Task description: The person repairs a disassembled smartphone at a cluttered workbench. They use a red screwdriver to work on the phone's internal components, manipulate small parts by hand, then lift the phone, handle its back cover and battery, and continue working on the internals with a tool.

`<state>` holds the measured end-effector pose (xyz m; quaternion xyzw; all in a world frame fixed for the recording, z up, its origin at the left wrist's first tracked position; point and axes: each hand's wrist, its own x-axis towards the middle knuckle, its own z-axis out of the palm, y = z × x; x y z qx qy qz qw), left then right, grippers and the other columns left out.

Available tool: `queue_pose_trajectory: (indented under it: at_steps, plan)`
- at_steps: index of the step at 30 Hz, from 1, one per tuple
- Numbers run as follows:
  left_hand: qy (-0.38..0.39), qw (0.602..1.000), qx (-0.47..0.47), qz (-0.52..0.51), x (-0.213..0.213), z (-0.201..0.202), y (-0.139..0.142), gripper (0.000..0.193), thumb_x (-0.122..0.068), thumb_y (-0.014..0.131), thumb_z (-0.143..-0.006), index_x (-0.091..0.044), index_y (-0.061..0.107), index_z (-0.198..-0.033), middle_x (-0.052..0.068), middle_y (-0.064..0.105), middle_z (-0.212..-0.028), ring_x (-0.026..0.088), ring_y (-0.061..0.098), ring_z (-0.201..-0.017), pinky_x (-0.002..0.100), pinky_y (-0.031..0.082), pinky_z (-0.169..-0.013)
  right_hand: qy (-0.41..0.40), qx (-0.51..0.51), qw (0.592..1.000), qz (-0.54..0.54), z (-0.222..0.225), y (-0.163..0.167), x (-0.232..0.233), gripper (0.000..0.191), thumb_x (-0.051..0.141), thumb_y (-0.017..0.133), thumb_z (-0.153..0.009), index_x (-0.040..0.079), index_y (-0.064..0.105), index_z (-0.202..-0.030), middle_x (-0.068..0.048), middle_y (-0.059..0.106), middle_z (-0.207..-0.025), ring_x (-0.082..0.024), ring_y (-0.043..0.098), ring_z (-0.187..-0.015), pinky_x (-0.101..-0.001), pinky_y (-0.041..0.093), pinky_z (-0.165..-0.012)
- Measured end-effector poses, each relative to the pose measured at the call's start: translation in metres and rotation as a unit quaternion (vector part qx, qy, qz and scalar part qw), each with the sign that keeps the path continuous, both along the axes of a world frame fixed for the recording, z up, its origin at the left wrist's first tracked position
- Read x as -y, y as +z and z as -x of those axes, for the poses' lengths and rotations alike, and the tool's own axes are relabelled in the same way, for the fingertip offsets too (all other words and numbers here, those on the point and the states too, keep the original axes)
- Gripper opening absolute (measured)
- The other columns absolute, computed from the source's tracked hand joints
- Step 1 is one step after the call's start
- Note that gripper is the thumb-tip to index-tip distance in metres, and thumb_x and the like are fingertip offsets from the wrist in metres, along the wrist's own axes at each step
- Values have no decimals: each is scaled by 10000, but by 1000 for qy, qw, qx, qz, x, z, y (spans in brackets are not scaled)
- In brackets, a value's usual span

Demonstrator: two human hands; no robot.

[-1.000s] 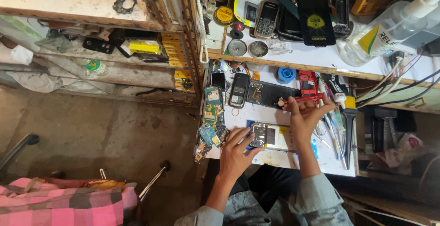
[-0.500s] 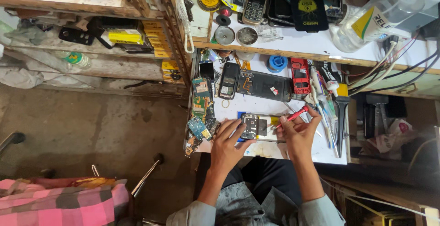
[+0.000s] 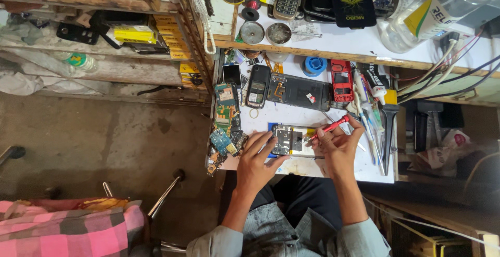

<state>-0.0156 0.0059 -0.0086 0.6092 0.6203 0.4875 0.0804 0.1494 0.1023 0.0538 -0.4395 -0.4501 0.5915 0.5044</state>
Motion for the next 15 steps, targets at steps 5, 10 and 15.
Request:
queue_pose_trajectory:
  at_steps: [5,10,15]
  plan:
    - [-5,1000,1,-3,-1,1,0,514,-279,935,-710,3,732,-1088,133,688,-1231,328,629,-1195,491,485,-1110,-1,13,1000,6,0,-2,-1,655,-90,627,-970,137,210,-1420,-183,664,-993,-199,671,-729,-328,567,-623]
    - [-10,1000,1,5,0,2,0,523,-282,936,-712,16,736,-1094,133,696,-1230,311,634,-1201,480,489,-1113,-5,29,1000,3,-1,-4,0,657,-85,627,-968,136,210,-1425,-180,666,-1002,-195,669,-721,-325,570,-615]
    - [-11,1000,3,6,0,2,-1,520,-275,937,-716,21,735,-1093,131,702,-1230,307,632,-1205,476,494,-1110,7,25,1000,-4,-2,-5,0,670,-85,635,-965,134,202,-1427,-185,668,-1007,-194,672,-727,-326,569,-619]
